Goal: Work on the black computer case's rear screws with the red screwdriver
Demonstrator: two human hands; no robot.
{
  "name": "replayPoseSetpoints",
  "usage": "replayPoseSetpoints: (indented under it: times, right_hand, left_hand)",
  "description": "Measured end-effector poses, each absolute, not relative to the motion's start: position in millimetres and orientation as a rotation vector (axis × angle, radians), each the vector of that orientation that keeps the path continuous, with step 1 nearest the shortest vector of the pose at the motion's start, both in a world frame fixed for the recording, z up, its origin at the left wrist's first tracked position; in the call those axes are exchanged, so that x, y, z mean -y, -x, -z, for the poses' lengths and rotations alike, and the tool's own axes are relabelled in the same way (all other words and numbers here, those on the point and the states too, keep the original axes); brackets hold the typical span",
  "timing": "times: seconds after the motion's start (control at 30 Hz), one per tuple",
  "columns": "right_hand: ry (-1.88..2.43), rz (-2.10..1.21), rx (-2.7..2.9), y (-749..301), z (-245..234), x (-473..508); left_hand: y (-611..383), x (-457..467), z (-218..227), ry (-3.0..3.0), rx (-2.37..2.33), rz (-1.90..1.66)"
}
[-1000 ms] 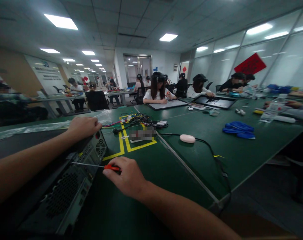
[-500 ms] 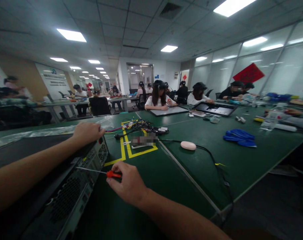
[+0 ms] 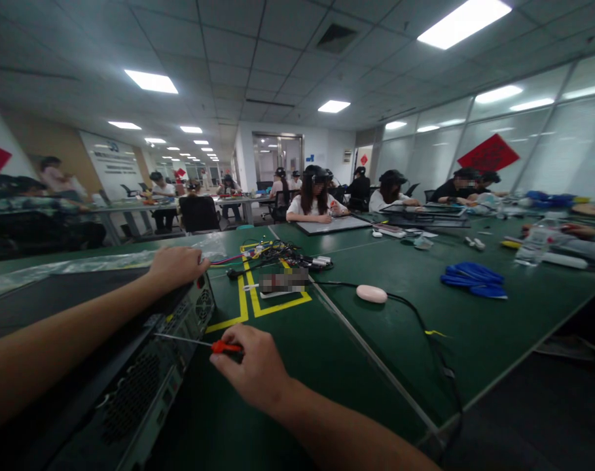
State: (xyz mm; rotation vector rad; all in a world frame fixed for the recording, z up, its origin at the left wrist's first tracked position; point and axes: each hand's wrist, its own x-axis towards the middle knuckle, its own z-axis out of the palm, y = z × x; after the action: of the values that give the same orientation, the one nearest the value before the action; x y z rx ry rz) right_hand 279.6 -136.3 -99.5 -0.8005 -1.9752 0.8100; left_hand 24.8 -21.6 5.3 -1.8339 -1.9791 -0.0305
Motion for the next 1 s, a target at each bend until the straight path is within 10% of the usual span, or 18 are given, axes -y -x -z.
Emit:
replayPoseSetpoints:
  times: [1.0]
  right_hand:
    - [0.725, -0.81, 1.944, -277.9, 107.4, 136.4]
  left_hand:
    - [-19.9, 18.2, -1.2, 1.883, 1.935, 0.051]
